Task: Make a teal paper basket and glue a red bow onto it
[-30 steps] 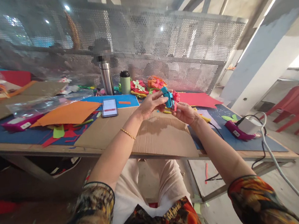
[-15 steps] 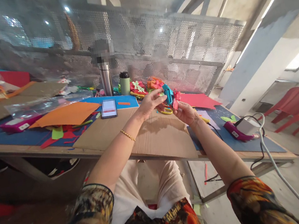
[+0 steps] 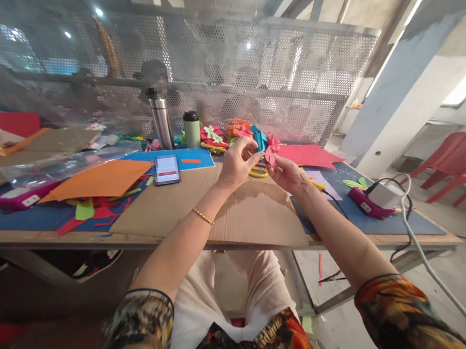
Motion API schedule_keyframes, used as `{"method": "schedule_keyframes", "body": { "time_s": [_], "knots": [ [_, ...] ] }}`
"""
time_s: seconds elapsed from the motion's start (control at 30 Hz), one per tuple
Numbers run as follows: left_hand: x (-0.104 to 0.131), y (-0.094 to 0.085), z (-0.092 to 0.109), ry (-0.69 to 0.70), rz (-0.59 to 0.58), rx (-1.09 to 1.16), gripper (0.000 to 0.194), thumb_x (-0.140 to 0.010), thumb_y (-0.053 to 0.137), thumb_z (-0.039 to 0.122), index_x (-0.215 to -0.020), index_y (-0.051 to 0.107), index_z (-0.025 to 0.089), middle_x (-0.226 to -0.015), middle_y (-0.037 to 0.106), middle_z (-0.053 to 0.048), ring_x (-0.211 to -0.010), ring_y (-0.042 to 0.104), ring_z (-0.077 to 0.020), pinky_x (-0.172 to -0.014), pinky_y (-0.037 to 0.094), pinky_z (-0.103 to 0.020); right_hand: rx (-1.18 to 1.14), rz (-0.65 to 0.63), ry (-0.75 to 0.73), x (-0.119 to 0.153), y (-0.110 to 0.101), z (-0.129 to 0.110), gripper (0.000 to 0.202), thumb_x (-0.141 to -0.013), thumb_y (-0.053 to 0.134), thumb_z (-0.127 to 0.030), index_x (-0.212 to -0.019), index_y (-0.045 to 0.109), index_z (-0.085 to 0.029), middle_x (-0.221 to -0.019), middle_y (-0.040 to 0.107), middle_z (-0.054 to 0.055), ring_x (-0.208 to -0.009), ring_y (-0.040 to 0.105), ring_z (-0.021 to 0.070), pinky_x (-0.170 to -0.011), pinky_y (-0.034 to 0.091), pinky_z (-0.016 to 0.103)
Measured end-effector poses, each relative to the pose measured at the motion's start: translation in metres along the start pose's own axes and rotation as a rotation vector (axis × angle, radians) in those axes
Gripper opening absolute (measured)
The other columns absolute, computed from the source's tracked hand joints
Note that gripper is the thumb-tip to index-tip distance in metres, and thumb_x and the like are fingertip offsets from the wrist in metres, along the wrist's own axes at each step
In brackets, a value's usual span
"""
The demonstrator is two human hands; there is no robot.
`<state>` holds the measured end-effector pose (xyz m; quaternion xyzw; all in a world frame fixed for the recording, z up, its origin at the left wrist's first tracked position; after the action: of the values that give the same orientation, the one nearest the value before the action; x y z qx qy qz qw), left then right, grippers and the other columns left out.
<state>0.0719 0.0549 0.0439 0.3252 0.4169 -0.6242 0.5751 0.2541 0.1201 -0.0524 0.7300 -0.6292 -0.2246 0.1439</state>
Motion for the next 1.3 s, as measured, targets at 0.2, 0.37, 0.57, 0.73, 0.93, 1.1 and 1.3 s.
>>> {"method": "schedule_keyframes", "body": {
  "time_s": [0.2,0.37,0.57,0.73,0.93,1.1,1.3],
  "knots": [
    [-0.001,-0.005,0.006,0.096,0.033,-0.141,0.016,-0.095,0.074,0.019,-0.088,0.059,0.021,-0.085,0.069,-0.002,-0.084,0.066,-0.0165,-0.083,0.055,-0.031,0.081,-0.015,-0.035,0.004,0.006,-0.002,0.008,-0.088,0.084,-0.024,-0.091,0.077,-0.022,-0.086,0.083,0.001,-0.066,0.077,0.0109,-0.067,0.068,0.017],
    [-0.001,-0.009,0.005,0.150,0.054,-0.219,0.017,-0.097,0.071,0.017,-0.087,0.059,0.022,-0.085,0.066,-0.002,-0.081,0.064,-0.0161,-0.079,0.054,-0.029,0.161,-0.034,-0.089,0.005,0.007,-0.006,0.018,-0.086,0.088,-0.034,-0.094,0.076,-0.023,-0.089,0.083,0.001,-0.071,0.079,0.0137,-0.069,0.070,0.022],
    [-0.004,-0.013,0.000,0.133,-0.006,-0.278,0.019,-0.093,0.072,0.009,-0.085,0.060,0.021,-0.085,0.065,-0.002,-0.080,0.064,-0.0154,-0.077,0.053,-0.028,0.216,-0.053,-0.183,0.008,0.010,-0.018,0.032,-0.079,0.093,-0.044,-0.092,0.073,-0.023,-0.085,0.080,0.001,-0.073,0.079,0.0148,-0.071,0.071,0.026],
    [-0.005,-0.013,-0.016,0.023,-0.077,-0.262,0.022,-0.083,0.071,0.003,-0.078,0.058,0.020,-0.080,0.064,0.000,-0.073,0.061,-0.0141,-0.072,0.051,-0.028,0.253,-0.008,-0.291,0.010,0.008,-0.031,0.054,-0.071,0.096,-0.054,-0.107,0.068,-0.026,-0.082,0.079,-0.002,-0.067,0.079,0.0180,-0.066,0.071,0.032],
    [-0.003,-0.019,-0.049,-0.233,-0.029,-0.078,0.017,-0.082,0.068,0.007,-0.077,0.058,0.021,-0.070,0.064,0.002,-0.065,0.066,-0.0150,-0.064,0.053,-0.027,0.351,0.081,-0.409,0.013,0.005,-0.040,0.058,-0.073,0.089,-0.068,-0.099,0.054,-0.028,-0.065,0.067,-0.009,-0.068,0.081,0.0210,-0.067,0.070,0.036],
    [-0.001,-0.025,-0.066,-0.378,0.030,0.126,0.013,-0.080,0.072,0.014,-0.078,0.061,0.020,-0.065,0.069,0.002,-0.061,0.071,-0.0160,-0.062,0.058,-0.027,0.400,0.051,-0.471,0.020,0.015,-0.047,0.052,-0.079,0.085,-0.064,-0.103,0.057,-0.028,-0.078,0.071,-0.005,-0.074,0.081,0.0206,-0.072,0.070,0.037],
    [0.000,-0.034,-0.065,-0.438,0.126,0.175,0.011,-0.077,0.075,0.017,-0.075,0.064,0.019,-0.061,0.070,0.001,-0.058,0.071,-0.0170,-0.063,0.060,-0.031,0.453,0.088,-0.546,0.028,0.023,-0.056,0.051,-0.075,0.090,-0.061,-0.095,0.056,-0.027,-0.082,0.070,-0.003,-0.077,0.080,0.0192,-0.071,0.069,0.035]
  ]
}}
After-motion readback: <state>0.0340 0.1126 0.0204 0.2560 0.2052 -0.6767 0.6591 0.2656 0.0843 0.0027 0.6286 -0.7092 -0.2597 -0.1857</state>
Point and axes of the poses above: each hand's wrist, its own x-axis away from the middle knuckle, its own y-axis out of the palm, z = x × y, the point moved 9 cm from there along -x, towards the middle knuckle
